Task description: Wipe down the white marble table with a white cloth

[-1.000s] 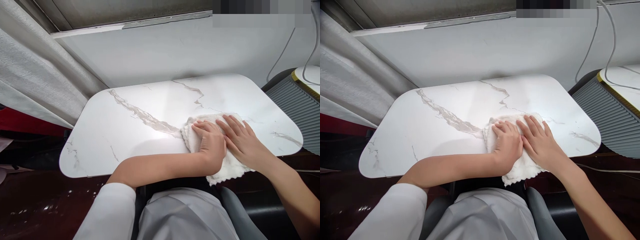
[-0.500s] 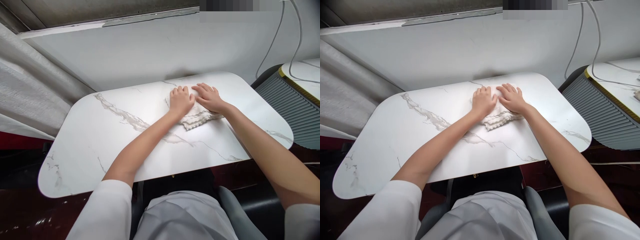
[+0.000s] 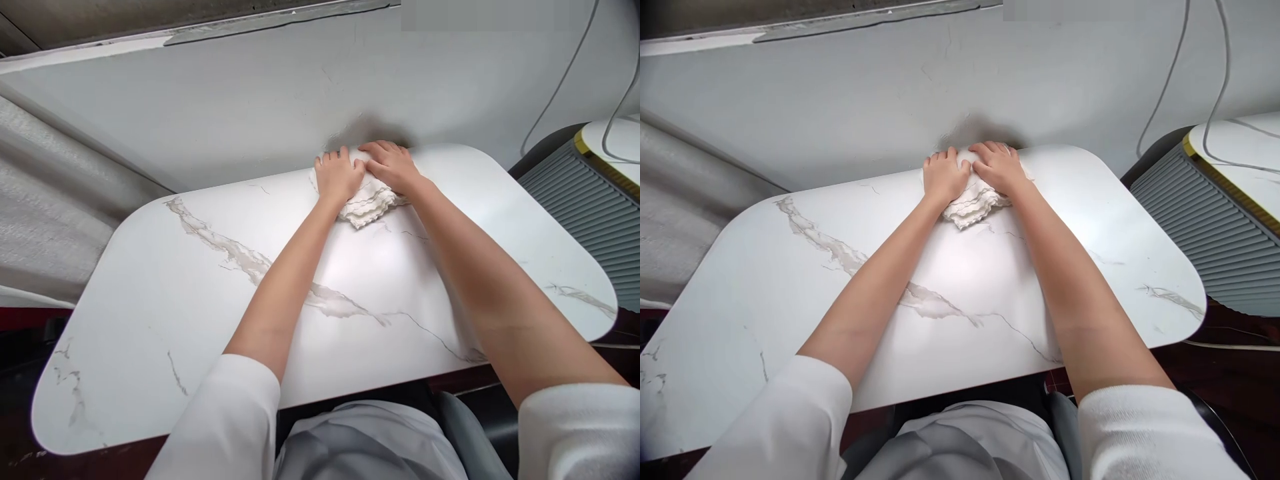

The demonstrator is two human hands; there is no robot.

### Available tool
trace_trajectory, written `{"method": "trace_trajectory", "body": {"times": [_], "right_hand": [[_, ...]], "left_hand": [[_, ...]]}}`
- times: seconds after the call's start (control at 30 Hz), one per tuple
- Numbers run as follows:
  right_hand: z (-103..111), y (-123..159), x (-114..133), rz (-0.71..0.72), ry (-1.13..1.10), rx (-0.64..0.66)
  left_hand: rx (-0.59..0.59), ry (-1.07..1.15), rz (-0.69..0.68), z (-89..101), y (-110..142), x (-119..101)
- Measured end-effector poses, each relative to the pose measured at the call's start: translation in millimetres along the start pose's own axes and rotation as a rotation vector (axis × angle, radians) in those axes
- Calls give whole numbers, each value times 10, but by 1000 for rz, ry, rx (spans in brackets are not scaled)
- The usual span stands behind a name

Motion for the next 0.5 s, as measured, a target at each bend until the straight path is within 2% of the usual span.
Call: {"method": "trace_trajectory", "body": {"times": [0.1,0.2,0.33,0.5], "right_hand": [[36,-43,-109,-17,4,13],[107,-35,-276,-25,-6,10],[288,74,-567,-32,-27,-26],[513,373,-861,-51,-3,-54]], "left_hand": [[-2,-5,19,-51,-76,-87],[4,-2,9,-112,-105,-266],[-1,28,-25,-160,-51,-630],[19,89,-76,-189,125,-1073]]}}
Point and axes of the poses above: each hand's wrist, its own y-axis away from the middle knuckle, its own z-axis out of the back of the hand, x = y × z, the point moved 9 cm from there along -y, towards the middle knuckle, and after that the axes turned 4 degrees about -y, right-handed, at the moved point
